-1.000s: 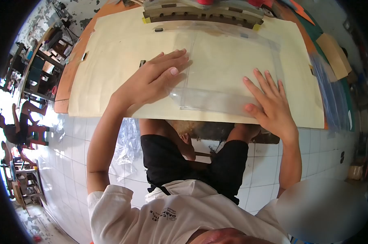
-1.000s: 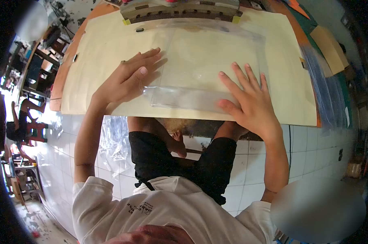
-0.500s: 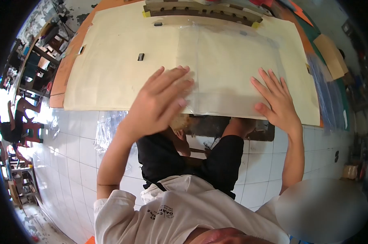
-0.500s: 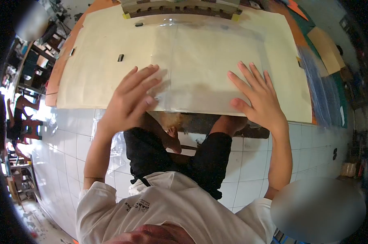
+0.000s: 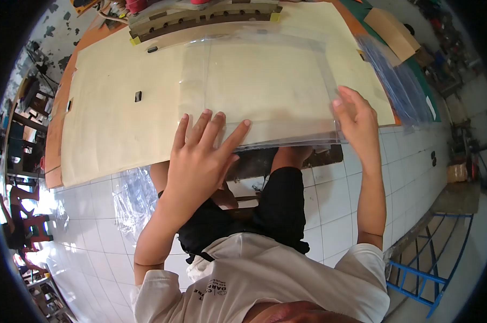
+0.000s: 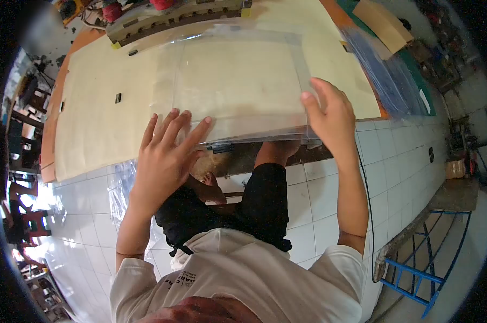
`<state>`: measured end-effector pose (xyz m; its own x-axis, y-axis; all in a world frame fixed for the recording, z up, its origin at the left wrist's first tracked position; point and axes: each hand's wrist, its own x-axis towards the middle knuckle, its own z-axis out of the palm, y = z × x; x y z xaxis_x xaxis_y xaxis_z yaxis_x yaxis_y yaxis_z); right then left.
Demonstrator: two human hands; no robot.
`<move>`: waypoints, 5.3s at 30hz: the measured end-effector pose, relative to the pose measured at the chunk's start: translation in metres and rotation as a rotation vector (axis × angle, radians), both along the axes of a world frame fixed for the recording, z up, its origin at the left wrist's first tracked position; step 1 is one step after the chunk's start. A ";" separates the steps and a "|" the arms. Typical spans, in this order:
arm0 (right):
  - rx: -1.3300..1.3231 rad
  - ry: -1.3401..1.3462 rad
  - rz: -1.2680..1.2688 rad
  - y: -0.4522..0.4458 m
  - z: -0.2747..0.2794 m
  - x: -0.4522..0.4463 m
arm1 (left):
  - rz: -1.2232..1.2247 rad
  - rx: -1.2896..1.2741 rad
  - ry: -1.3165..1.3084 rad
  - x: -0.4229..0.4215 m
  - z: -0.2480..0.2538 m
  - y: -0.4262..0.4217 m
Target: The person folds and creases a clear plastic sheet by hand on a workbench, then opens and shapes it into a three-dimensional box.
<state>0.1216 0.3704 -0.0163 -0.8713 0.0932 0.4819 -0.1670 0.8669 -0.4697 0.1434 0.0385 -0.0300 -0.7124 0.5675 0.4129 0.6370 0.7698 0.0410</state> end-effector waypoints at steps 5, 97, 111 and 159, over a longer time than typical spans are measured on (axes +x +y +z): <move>-0.324 -0.202 0.067 0.020 0.009 0.013 | 0.065 0.007 -0.011 0.001 -0.004 0.013; 0.376 -0.215 1.074 -0.179 -0.002 -0.101 | -0.347 0.318 0.183 -0.029 -0.031 -0.015; 0.394 -0.081 1.098 -0.180 0.001 -0.102 | -0.351 0.335 0.184 -0.030 -0.030 -0.013; 0.293 0.007 1.135 -0.183 0.000 -0.103 | -0.380 0.336 0.202 -0.029 -0.030 -0.015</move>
